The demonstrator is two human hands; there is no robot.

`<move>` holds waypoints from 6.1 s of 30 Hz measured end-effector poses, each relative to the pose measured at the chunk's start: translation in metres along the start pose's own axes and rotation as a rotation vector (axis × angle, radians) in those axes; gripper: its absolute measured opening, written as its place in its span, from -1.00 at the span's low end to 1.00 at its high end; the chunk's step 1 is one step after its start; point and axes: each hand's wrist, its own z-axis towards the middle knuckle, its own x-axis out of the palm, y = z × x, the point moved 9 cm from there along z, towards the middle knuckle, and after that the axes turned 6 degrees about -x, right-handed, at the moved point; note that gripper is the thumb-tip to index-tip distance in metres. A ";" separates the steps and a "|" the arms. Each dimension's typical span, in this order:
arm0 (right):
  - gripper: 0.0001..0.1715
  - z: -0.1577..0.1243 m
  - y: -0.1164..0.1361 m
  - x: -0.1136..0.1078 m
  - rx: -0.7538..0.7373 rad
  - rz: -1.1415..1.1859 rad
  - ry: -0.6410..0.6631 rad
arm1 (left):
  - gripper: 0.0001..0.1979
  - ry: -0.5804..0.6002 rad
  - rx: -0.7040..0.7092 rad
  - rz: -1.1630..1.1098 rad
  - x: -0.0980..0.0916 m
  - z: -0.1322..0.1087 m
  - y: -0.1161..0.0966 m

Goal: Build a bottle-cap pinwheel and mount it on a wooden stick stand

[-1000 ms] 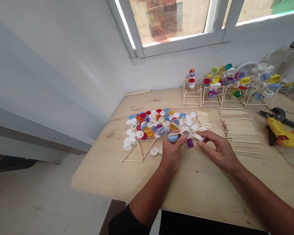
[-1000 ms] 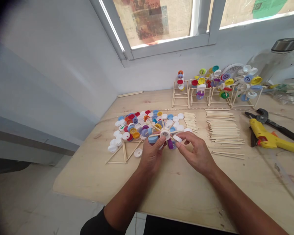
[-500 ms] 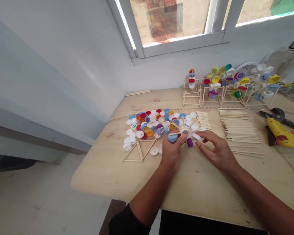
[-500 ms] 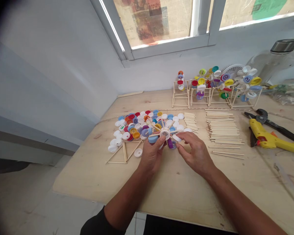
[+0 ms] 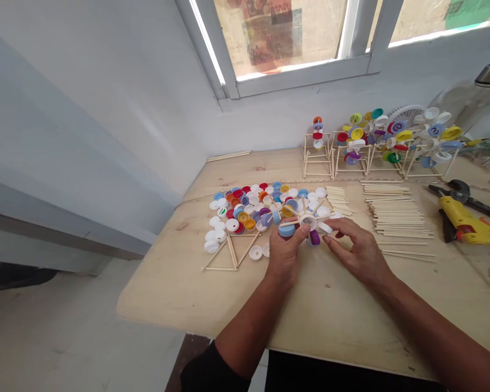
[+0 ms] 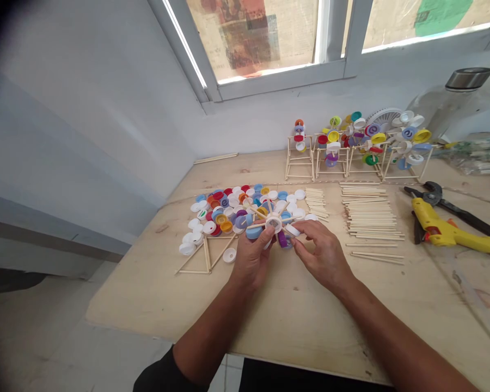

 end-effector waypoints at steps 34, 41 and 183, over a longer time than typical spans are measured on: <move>-0.86 -0.003 0.014 -0.003 -0.108 -0.171 -0.137 | -0.57 -0.008 0.002 0.000 -0.001 -0.001 0.004; -0.84 -0.003 0.015 -0.003 -0.177 -0.216 -0.101 | -0.58 0.006 -0.020 -0.013 0.002 -0.002 0.004; -0.59 -0.016 -0.044 0.012 0.575 0.605 0.041 | -0.72 0.157 0.048 -0.097 0.005 -0.001 -0.017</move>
